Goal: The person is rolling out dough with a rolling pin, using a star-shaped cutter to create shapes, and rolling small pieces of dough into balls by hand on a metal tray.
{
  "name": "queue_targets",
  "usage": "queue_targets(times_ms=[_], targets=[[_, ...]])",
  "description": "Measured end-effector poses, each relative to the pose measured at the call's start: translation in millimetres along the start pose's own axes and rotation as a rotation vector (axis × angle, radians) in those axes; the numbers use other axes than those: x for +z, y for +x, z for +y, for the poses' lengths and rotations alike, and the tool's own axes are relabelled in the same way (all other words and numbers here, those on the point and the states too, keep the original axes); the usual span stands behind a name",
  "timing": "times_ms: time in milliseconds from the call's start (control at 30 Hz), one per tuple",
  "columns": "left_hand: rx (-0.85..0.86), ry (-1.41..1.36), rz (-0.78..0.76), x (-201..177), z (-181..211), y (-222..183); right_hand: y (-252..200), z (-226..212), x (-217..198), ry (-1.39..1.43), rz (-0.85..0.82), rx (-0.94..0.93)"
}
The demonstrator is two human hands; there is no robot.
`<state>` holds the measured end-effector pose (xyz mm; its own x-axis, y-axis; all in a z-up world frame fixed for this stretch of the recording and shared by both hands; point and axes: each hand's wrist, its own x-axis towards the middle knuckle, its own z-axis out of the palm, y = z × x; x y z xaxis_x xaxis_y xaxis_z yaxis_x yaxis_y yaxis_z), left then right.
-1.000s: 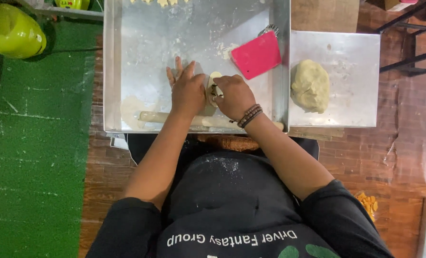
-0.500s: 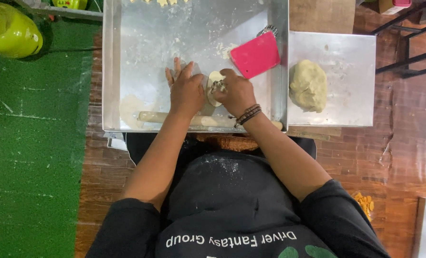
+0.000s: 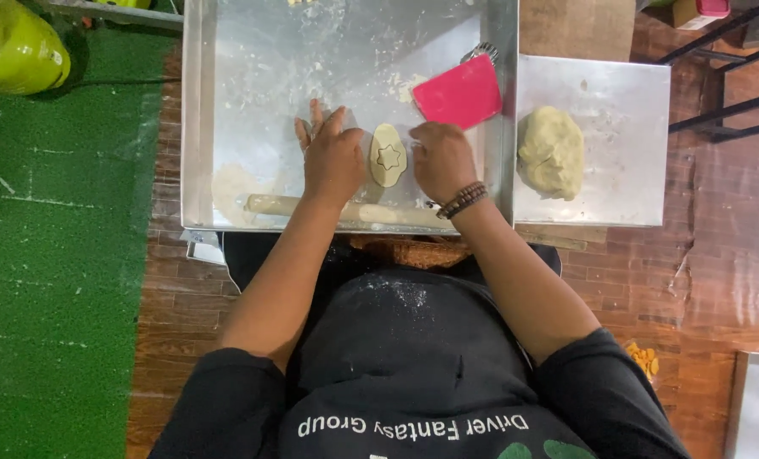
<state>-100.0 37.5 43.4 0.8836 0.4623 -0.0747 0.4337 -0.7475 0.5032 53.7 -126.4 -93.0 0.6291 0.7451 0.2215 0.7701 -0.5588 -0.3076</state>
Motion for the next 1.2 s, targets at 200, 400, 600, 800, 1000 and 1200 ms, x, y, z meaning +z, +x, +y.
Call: queue_targets(times_ms=[200,400,600,800,1000,1200], targets=[[-0.025,-0.021,0.012,9.5,-8.1,4.8,39.2,-45.3,-2.1,-0.146,-0.15,-0.008],[-0.012,0.0,0.024,9.0,-9.4,2.7,54.2,-43.6,-1.0,-0.212,-0.24,-0.092],[0.026,-0.039,0.075,1.8,-3.7,0.4,66.6,-23.5,14.5,-0.104,-0.342,-0.017],[-0.01,-0.048,0.016,-10.0,1.3,-0.8,65.7,-34.7,6.9,-0.101,-0.357,-0.059],[-0.033,-0.01,-0.021,-1.6,-3.2,4.8,63.7,-51.8,-9.5,-0.164,-0.411,0.007],[-0.043,0.02,-0.047,41.8,-30.2,18.9,40.9,-38.3,-22.4,-0.047,-0.381,-0.105]])
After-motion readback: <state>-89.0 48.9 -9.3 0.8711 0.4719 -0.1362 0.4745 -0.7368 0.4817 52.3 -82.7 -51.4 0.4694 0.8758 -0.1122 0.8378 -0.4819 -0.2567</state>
